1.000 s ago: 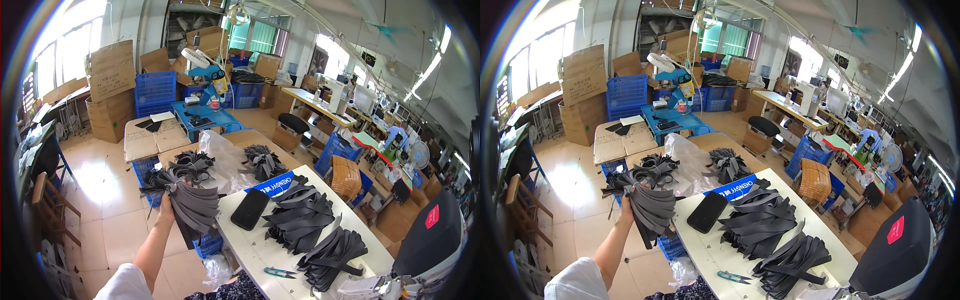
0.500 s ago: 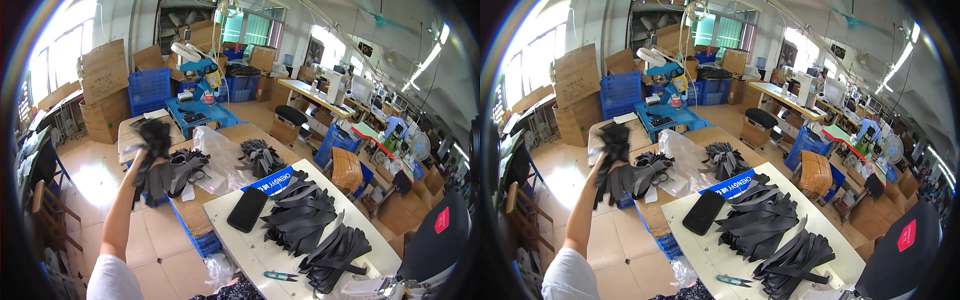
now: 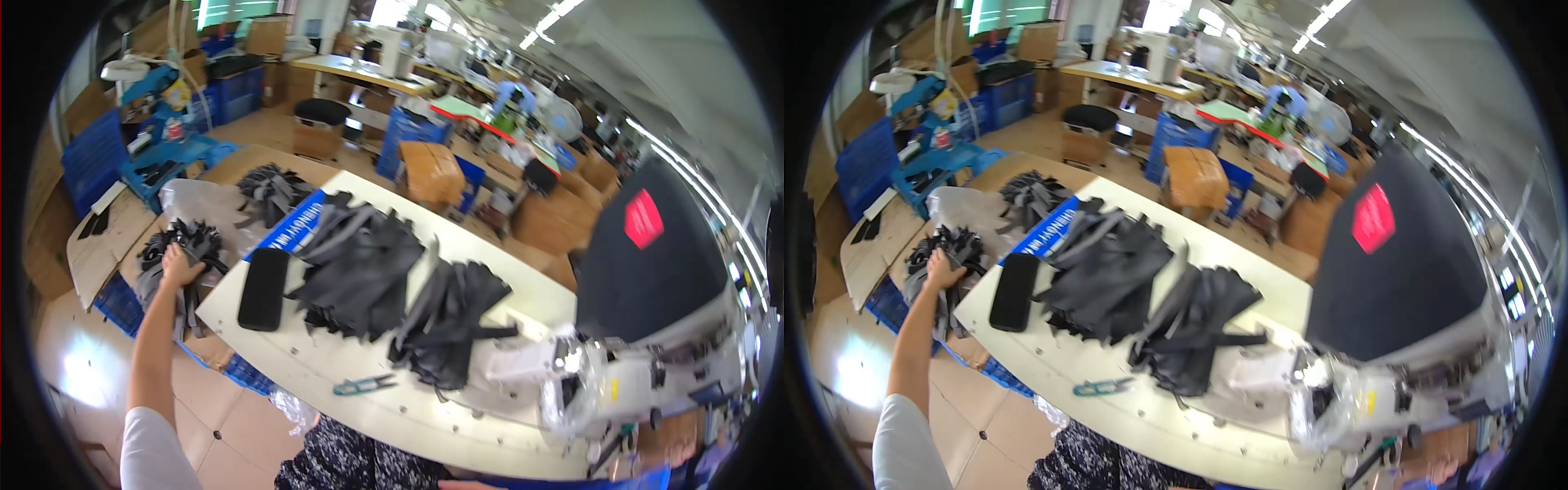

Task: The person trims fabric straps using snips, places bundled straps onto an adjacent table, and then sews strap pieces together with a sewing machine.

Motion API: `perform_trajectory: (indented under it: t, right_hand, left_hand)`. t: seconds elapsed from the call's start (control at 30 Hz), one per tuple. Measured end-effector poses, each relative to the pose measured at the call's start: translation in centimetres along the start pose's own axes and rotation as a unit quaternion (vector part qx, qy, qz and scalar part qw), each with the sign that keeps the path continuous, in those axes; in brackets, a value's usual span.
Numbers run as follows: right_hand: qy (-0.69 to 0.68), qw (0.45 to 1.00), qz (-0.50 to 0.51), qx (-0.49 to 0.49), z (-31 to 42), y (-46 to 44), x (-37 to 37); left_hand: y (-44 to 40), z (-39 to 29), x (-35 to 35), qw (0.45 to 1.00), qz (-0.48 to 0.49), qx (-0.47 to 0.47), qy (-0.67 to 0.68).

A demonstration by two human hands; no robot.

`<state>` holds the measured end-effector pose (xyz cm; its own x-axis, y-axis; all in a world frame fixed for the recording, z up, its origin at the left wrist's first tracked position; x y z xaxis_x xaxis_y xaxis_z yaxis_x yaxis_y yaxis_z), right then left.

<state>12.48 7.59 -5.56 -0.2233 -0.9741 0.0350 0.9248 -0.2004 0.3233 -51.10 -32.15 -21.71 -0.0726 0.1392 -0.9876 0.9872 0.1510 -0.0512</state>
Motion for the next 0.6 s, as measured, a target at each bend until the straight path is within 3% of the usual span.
perform_trajectory:
  t: [0.07, 0.1, 0.13, 0.17, 0.23, 0.3, 0.33, 0.37, 0.43, 0.47, 0.53, 0.6]
  right_hand:
    - [0.018, 1.000, -0.014, 0.009, 0.5, 0.5, -0.2]
    - [0.022, 0.999, -0.014, -0.018, 0.7, 0.8, -0.2]
    - [0.021, 0.998, -0.008, -0.050, 1.5, 1.1, -0.1]
    - [0.031, 0.997, -0.009, -0.070, 2.2, 1.5, 0.0]
    - [0.055, 0.991, -0.006, -0.118, 3.8, 2.4, 0.2]
    - [0.071, 0.986, 0.005, -0.148, 4.8, 3.2, 0.1]
    - [0.089, 0.981, 0.016, -0.174, 5.5, 3.6, 0.1]
    - [0.081, 0.978, 0.005, -0.192, 6.5, 4.1, 0.2]
    - [0.100, 0.967, 0.014, -0.234, 7.9, 5.1, 0.0]
    - [0.117, 0.956, 0.016, -0.270, 9.0, 5.6, -0.2]
    - [0.106, 0.928, 0.018, -0.358, 11.8, 7.1, -0.6]
    - [0.043, 0.887, 0.114, -0.445, 13.9, 8.3, -2.1]
  left_hand:
    - [-0.1, -0.3, -1.5, 0.998, -0.027, 0.035, 0.038]
    - [1.1, -1.1, -2.9, 0.989, -0.103, 0.083, 0.070]
    - [2.0, -1.6, -3.7, 0.988, -0.104, 0.089, 0.067]
    - [3.4, -2.7, -5.0, 0.966, -0.163, 0.154, 0.130]
    - [11.5, -7.6, -11.4, 0.903, -0.248, 0.259, 0.238]
    - [19.5, -11.8, -16.0, 0.868, -0.252, 0.311, 0.295]
    - [23.5, -13.7, -17.8, 0.837, -0.250, 0.375, 0.312]
    - [27.8, -15.1, -18.7, 0.827, -0.226, 0.362, 0.365]
    - [32.2, -17.1, -15.6, 0.820, 0.028, 0.387, 0.421]
    - [36.2, -18.9, -17.0, 0.792, -0.012, 0.520, 0.319]
    - [40.3, -21.2, -14.9, 0.758, 0.045, 0.586, 0.283]
    - [41.6, -22.3, -13.1, 0.764, 0.038, 0.599, 0.238]
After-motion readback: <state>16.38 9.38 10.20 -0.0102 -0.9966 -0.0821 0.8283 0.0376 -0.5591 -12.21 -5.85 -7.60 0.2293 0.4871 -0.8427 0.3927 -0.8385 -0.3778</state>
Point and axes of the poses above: each hand's wrist, its own y-axis away from the middle knuckle, its own x-axis out of the palm, z = x × y, the point moved 5 cm from there along -y, towards the middle knuckle, and after that the axes turned 6 degrees about -x, right-handed, at the moved point
